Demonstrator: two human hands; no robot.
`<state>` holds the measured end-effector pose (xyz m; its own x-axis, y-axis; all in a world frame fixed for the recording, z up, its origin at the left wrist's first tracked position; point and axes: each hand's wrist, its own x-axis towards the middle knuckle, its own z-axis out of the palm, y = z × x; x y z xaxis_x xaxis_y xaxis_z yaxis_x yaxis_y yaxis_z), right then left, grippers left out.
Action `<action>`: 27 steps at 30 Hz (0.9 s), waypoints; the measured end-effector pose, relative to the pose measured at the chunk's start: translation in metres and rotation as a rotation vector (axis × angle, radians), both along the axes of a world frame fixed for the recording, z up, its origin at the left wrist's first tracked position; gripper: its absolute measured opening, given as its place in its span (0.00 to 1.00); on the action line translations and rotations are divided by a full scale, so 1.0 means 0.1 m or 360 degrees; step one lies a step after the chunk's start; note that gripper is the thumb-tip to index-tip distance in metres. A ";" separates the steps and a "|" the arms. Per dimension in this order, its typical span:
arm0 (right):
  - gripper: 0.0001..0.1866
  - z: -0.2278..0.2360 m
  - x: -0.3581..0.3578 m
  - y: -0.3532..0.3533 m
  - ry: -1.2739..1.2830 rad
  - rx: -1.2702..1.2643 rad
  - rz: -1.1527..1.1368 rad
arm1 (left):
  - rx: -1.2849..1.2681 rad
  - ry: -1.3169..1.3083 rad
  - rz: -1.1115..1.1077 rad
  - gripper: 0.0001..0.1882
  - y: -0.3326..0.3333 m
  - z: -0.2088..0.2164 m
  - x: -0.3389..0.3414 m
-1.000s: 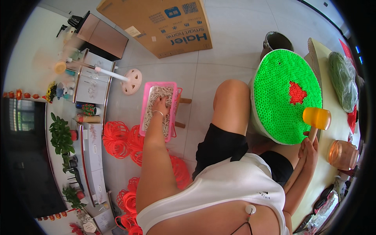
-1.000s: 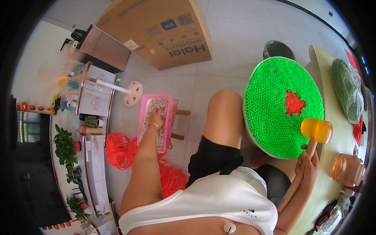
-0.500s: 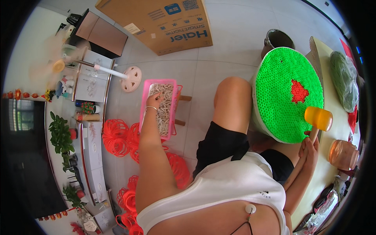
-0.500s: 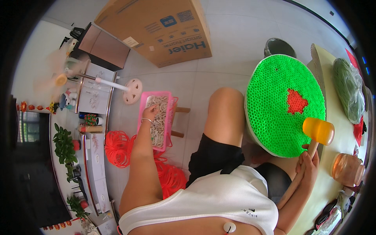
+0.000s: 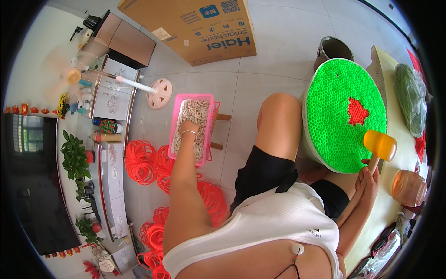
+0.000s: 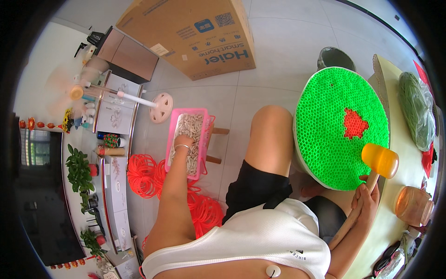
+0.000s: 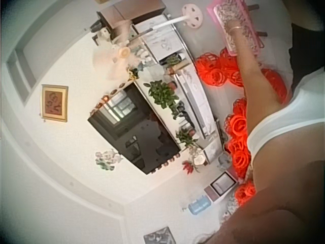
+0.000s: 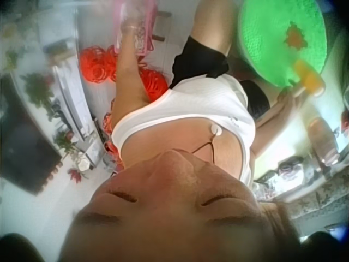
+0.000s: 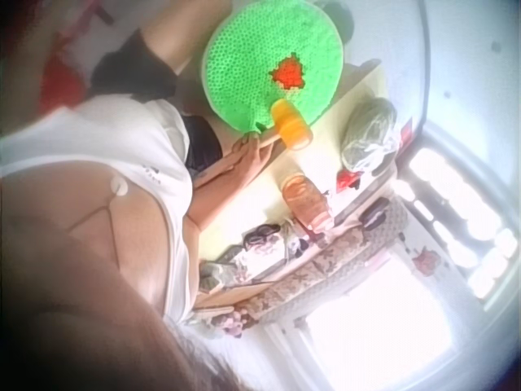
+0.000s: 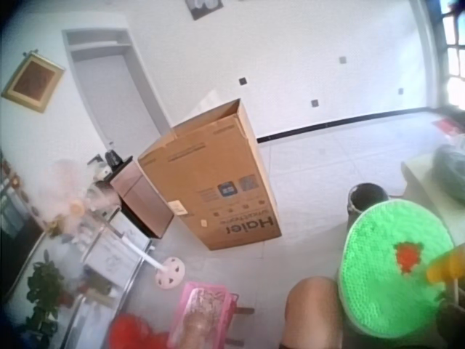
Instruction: The person places small white components into a green and red circular base by hand and taps them into place using a wooden mallet.
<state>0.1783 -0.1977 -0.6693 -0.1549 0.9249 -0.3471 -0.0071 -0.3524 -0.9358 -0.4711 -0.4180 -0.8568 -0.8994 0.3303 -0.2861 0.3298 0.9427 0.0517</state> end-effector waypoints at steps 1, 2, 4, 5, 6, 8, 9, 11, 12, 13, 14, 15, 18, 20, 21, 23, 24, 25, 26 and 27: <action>0.15 -0.01 0.01 -0.01 -0.0017 0.0006 0.0010 | 0.0055 -0.0079 0.0040 0.20 -0.01 0.07 -0.08; 0.16 -0.02 0.02 -0.01 -0.0017 0.0005 -0.0003 | 0.0108 -0.0160 0.0078 0.19 -0.03 0.14 -0.14; 0.16 -0.04 0.03 -0.02 -0.0012 0.0000 -0.0025 | 0.0069 -0.0149 0.0070 0.18 -0.11 0.27 -0.24; 0.16 -0.04 0.03 -0.03 -0.0011 -0.0001 -0.0048 | 0.0050 -0.0147 0.0058 0.17 -0.11 0.34 -0.26; 0.17 -0.02 0.02 -0.05 -0.0011 -0.0003 -0.0073 | -0.0004 -0.0224 0.0070 0.18 -0.10 0.42 -0.29; 0.17 -0.01 -0.03 -0.03 0.0022 -0.0005 -0.0050 | -0.0117 -0.0027 0.0046 0.19 -0.43 0.39 -0.41; 0.17 -0.01 -0.06 -0.02 0.0036 -0.0003 -0.0031 | -0.0176 0.0071 0.0035 0.19 -0.59 0.34 -0.47; 0.17 0.00 -0.05 -0.03 0.0021 0.0009 -0.0059 | -0.0115 0.0073 -0.0102 0.23 -0.39 0.31 -0.33; 0.17 0.00 -0.05 -0.04 0.0029 0.0009 -0.0061 | -0.0001 0.0142 -0.0231 0.24 -0.32 0.29 -0.27; 0.17 0.00 -0.04 -0.04 0.0036 0.0010 -0.0065 | 0.0106 0.0132 -0.0339 0.26 -0.22 0.27 -0.21; 0.17 0.01 -0.04 -0.04 0.0036 0.0008 -0.0066 | 0.0210 0.0118 -0.0445 0.29 -0.15 0.23 -0.14; 0.17 0.01 -0.04 -0.04 0.0035 0.0006 -0.0068 | 0.0261 0.0105 -0.0541 0.31 -0.03 0.18 -0.08; 0.16 0.00 -0.04 -0.02 0.0006 0.0011 -0.0024 | 0.0321 0.0235 -0.0830 0.39 0.12 -0.06 0.00; 0.16 0.00 -0.05 -0.01 -0.0021 0.0013 -0.0023 | 0.0198 0.0143 -0.0879 0.40 0.22 -0.14 -0.04; 0.16 0.00 -0.07 -0.01 -0.0030 0.0010 -0.0031 | 0.0134 0.0100 -0.0900 0.41 0.24 -0.17 -0.06; 0.16 0.00 -0.07 -0.04 -0.0049 0.0011 -0.0063 | 0.0103 0.0107 -0.0869 0.36 0.32 -0.13 0.01; 0.16 0.01 -0.07 -0.04 -0.0050 0.0019 -0.0073 | 0.0056 0.0030 -0.0813 0.35 0.36 -0.10 0.02; 0.16 0.00 -0.07 -0.05 -0.0040 0.0023 -0.0082 | 0.0001 -0.0036 -0.0756 0.34 0.39 -0.05 0.03; 0.16 -0.01 -0.06 -0.06 -0.0039 0.0027 -0.0082 | -0.0015 0.0004 -0.0800 0.33 0.38 -0.06 0.04; 0.16 -0.01 -0.04 -0.06 -0.0040 0.0032 -0.0082 | -0.0031 0.0044 -0.0845 0.31 0.34 -0.08 0.07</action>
